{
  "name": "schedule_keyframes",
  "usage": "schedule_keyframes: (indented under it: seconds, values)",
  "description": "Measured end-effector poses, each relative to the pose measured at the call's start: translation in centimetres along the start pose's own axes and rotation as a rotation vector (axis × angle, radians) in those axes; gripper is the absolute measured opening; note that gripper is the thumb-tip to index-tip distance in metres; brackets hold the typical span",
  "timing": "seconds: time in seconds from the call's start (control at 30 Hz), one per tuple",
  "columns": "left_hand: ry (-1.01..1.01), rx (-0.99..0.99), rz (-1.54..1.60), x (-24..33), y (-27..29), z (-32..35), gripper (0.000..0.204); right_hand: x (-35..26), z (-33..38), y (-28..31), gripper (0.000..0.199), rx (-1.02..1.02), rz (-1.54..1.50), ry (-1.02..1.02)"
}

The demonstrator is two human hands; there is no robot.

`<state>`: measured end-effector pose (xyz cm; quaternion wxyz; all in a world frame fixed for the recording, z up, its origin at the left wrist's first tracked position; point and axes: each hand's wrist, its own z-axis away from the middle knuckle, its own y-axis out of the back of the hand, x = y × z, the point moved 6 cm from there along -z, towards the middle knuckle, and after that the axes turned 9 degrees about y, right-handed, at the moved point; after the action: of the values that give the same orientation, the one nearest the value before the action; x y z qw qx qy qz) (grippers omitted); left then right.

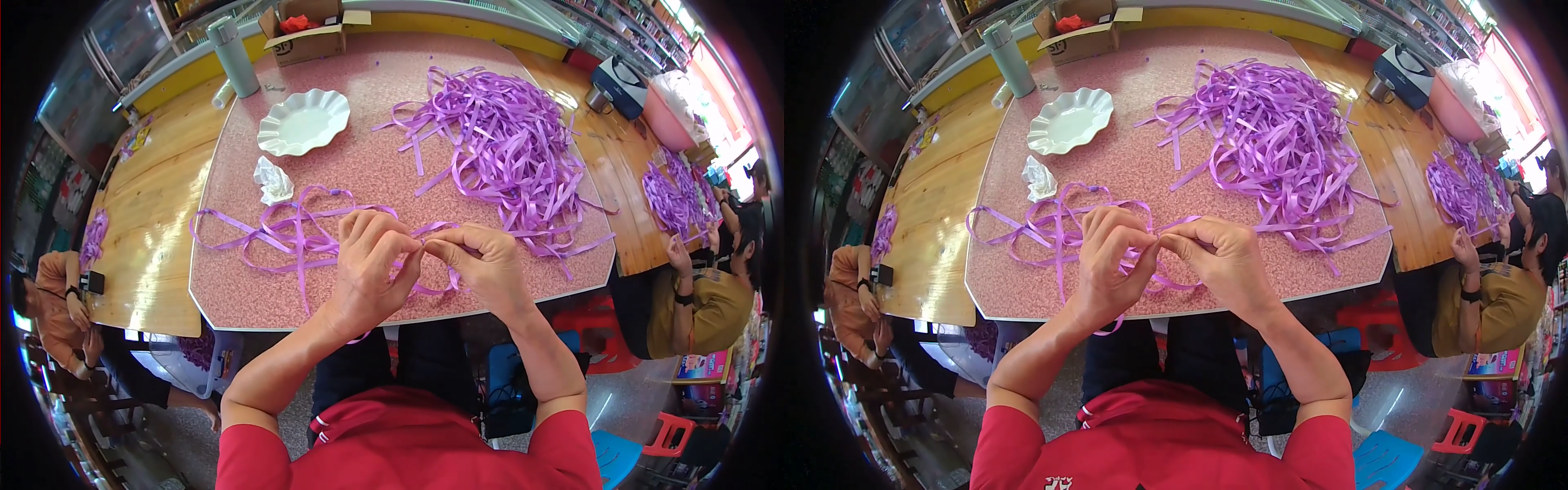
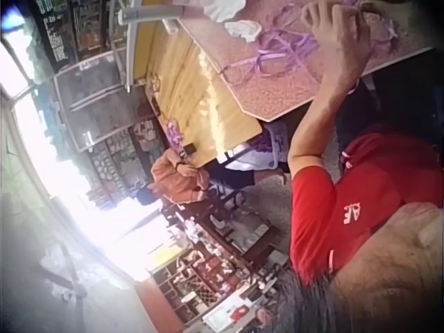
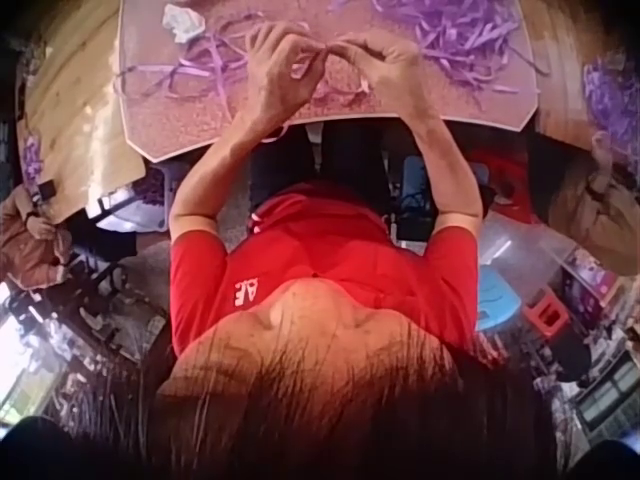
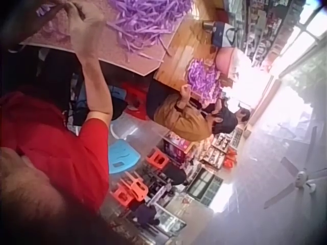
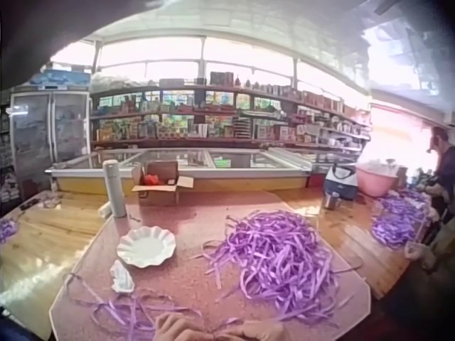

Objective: Tying knots and organizing long purple plastic ribbons at a workshop table.

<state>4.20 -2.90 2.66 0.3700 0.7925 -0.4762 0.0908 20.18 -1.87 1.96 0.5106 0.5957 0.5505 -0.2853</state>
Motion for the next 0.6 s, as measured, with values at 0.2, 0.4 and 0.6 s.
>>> schedule_keyframes:
  seconds: [0.2,0.4,0.6]
  values:
    - [0.172,-0.071,0.184,-1.1,-0.4,0.1,0.025,0.3,-0.2,-0.2,0.014,0.001,-0.072,0.015]
    - [0.569,-0.239,0.651,-3.5,-1.1,1.1,0.014,1.1,-0.1,0.2,0.015,-0.039,-0.179,-0.057]
    - [0.473,-0.234,0.510,-2.8,-0.2,0.7,0.019,0.2,-0.3,-0.1,0.015,-0.057,-0.088,-0.034]
